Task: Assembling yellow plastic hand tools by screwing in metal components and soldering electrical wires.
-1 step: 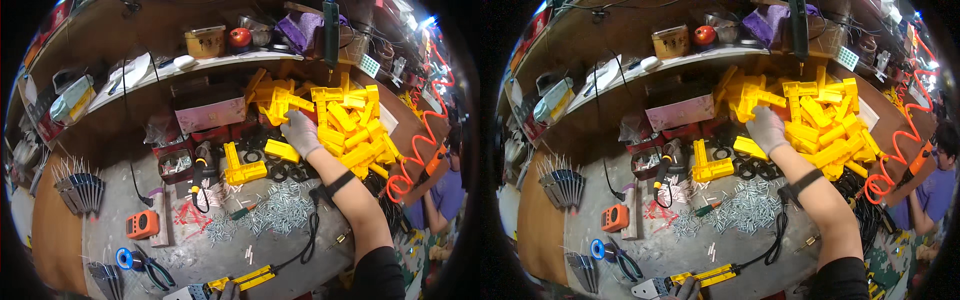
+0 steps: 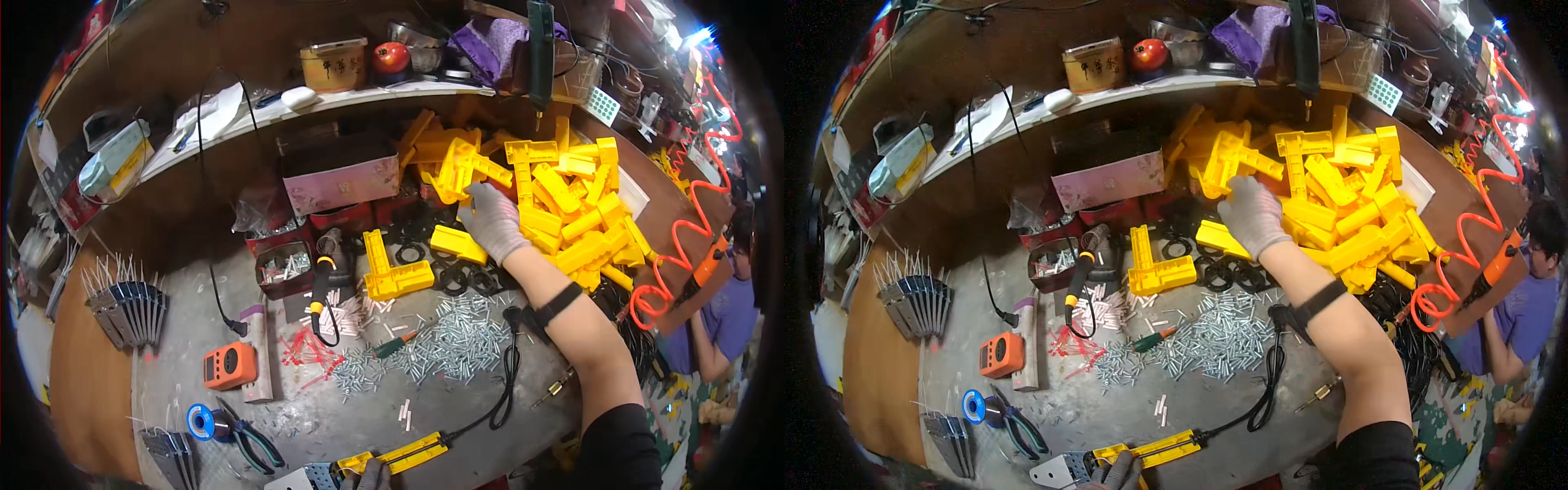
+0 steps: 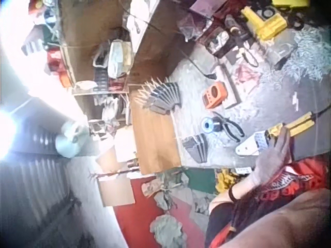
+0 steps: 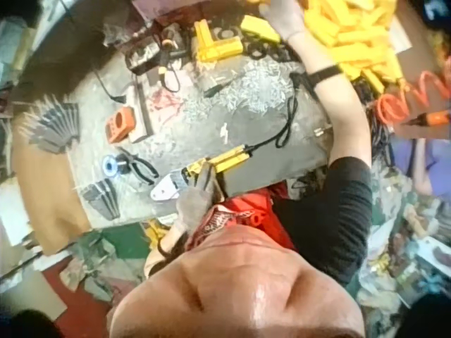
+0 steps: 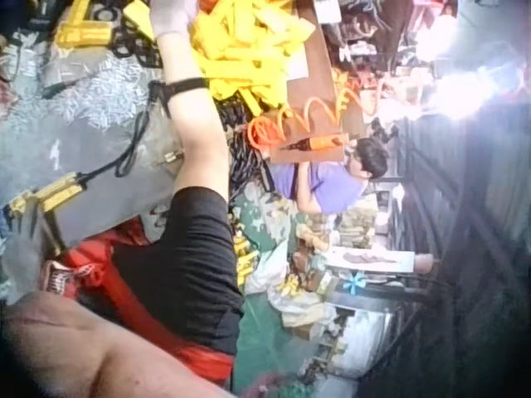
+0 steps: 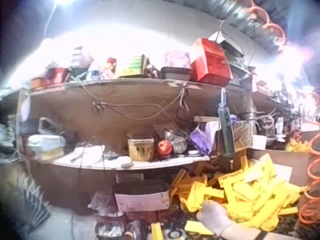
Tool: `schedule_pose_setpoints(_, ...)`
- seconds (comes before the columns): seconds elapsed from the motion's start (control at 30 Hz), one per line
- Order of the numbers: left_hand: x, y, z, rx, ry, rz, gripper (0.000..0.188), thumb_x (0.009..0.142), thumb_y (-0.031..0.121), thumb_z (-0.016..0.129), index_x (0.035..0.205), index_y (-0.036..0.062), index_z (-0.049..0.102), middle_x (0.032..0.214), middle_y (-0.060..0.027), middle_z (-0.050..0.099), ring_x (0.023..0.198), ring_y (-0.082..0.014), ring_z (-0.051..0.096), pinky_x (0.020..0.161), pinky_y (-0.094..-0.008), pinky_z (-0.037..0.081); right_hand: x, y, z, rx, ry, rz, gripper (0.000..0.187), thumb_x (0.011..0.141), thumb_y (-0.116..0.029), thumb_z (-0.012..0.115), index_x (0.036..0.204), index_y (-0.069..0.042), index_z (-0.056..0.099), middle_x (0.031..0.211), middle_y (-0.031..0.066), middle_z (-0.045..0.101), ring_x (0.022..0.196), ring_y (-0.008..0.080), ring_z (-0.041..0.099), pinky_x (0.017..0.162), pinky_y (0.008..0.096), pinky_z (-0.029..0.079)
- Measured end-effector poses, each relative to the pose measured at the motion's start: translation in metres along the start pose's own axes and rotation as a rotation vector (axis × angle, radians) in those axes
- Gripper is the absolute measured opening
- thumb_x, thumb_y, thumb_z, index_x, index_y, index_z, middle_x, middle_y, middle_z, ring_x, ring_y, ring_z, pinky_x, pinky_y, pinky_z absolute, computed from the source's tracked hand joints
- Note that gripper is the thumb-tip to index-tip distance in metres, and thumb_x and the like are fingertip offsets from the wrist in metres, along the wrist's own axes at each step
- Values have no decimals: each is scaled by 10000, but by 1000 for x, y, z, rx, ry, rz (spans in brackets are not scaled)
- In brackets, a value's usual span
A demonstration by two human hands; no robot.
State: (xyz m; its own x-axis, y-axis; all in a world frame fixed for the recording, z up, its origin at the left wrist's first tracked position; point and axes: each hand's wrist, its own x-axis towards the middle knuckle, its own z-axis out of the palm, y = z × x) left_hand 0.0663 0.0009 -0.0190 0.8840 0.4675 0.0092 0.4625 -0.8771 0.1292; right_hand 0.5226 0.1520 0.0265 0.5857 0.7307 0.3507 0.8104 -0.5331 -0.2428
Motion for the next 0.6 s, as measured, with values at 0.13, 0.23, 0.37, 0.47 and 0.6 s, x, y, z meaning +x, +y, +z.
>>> schedule_pose_setpoints(0.13, 3, -2, -2, 3, -114, -26, 628, 793, 142, 578, 1401, 41, 456, 1465, -98, 434, 1073, -269, 589, 707, -345, 560, -9, 1, -20, -106, -344, -79, 371, 858, -377, 559, 979, -58, 703, 958, 180, 694, 917, 358, 669, 822, 445, 526)
schedule_pose_setpoints(0.23, 6, -5, -3, 9, -143, -38, 627, 797, 131, 571, 1406, 45, 451, 1468, -96, 432, 1098, -271, 584, 720, -343, 559, 5, 1, -11, -15, -125, -116, 363, 856, -381, 549, 898, -64, 722, 875, 189, 696, 880, 338, 680, 775, 431, 540)
schedule_pose_setpoints(0.37, 2, -5, 4, 67, -66, 12, 648, 796, 127, 573, 1423, 47, 428, 1468, -95, 428, 1085, -270, 577, 712, -342, 559, 60, 4, -6, -32, 133, -69, 429, 848, -368, 659, 1185, -111, 591, 1198, 161, 587, 994, 381, 630, 821, 442, 534)
schedule_pose_setpoints(0.47, 2, -4, 2, 44, -113, -26, 662, 787, 126, 581, 1426, 50, 425, 1464, -93, 429, 1058, -267, 574, 685, -332, 559, 80, -23, 2, -48, 132, 104, 695, 832, -457, 689, 1379, -120, 426, 1342, 210, 475, 1231, 360, 491, 966, 460, 458)
schedule_pose_setpoints(0.6, 3, -3, -4, 0, -95, -29, 654, 772, 125, 591, 1407, 51, 452, 1453, -87, 440, 1013, -260, 575, 643, -313, 555, 92, -33, 23, -253, 73, 243, 732, 808, -448, 709, 1392, -109, 428, 1344, 174, 492, 1279, 335, 451, 983, 488, 439)
